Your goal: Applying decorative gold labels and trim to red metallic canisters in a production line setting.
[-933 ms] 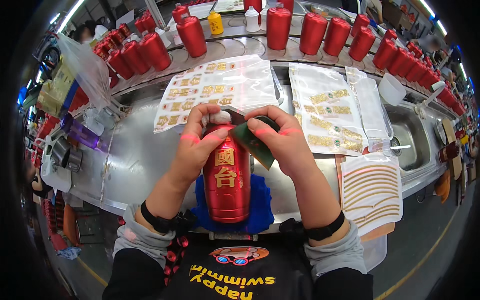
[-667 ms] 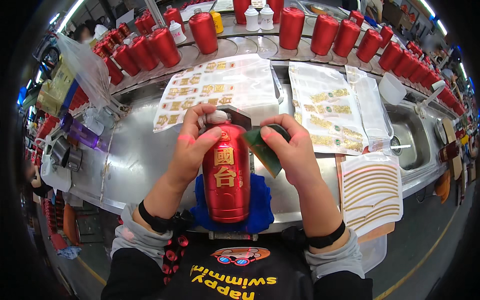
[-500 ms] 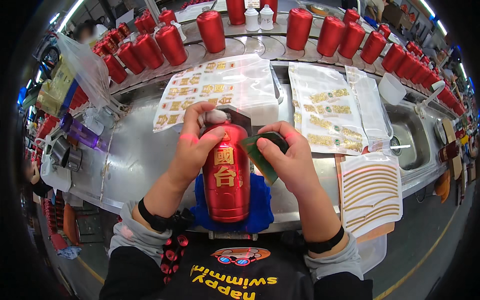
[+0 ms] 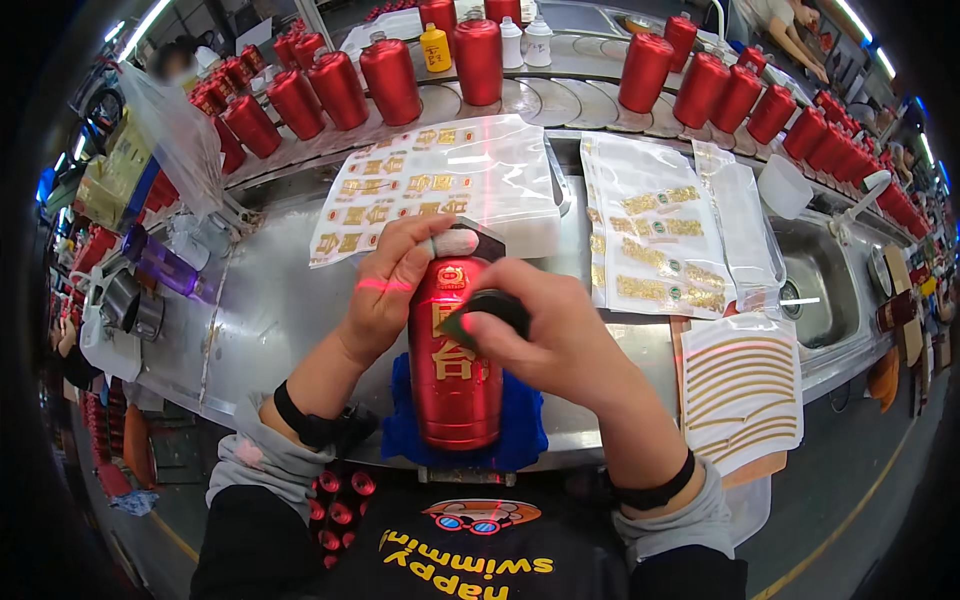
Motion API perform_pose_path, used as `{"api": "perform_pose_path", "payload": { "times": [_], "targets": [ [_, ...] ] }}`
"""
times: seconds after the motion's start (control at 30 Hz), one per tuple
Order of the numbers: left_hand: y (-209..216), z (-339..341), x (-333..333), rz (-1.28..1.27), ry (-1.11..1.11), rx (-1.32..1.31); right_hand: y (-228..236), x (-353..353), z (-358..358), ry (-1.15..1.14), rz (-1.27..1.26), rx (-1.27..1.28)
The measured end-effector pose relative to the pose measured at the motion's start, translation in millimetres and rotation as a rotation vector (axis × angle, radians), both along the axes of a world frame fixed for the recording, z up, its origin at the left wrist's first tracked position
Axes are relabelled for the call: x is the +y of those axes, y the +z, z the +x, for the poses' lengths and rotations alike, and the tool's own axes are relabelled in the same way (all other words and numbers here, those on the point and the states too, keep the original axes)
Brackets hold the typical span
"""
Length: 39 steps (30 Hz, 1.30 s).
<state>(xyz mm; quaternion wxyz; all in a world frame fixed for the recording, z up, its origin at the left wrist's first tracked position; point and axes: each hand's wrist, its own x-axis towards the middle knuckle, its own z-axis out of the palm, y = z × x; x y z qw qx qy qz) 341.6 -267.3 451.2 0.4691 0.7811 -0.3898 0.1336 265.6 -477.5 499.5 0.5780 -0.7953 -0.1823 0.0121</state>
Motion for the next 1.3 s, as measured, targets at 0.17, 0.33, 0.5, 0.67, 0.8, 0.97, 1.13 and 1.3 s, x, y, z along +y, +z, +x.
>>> {"api": "perform_pose_path", "payload": {
  "times": [0.17, 0.33, 0.5, 0.67, 0.8, 0.97, 1.13, 1.3],
  "targets": [
    [-21.7, -6.3, 2.2, -0.334, 0.024, 0.411, 8.7, 8.4, 58.1, -0.252, -0.387, -0.45],
    [-27.1, -12.7, 7.3, -0.341, 0.053, 0.362, 0.7, 21.3, 68.4, -0.277, -0.238, -0.626],
    [-37.4, -18.3, 27.5, -0.221, 0.054, 0.295, -8.1, 19.0, -11.7, 0.263, -0.381, -0.749],
    [-3.0, -42.9, 13.5, -0.012, -0.007, -0.178, -37.3, -1.0, -24.6, -0.244, 0.23, 0.04],
    [12.8, -49.8, 10.2, 0.422, -0.075, -0.377, -64.1, -6.6, -29.4, -0.376, 0.731, 0.185],
    [8.8, -77.0, 6.2, 0.49, -0.101, -0.5, -64.1, -8.0, -32.9, -0.348, 0.672, 0.176],
    [2.8, -110.3, 5.3, 0.461, -0.027, -0.418, -52.4, -8.8, -26.3, -0.289, 0.467, 0.142],
    [-27.9, -130.8, 6.5, 0.234, 0.399, -0.099, -21.0, 11.4, -11.5, -0.182, -0.179, -0.675]
  ]
}}
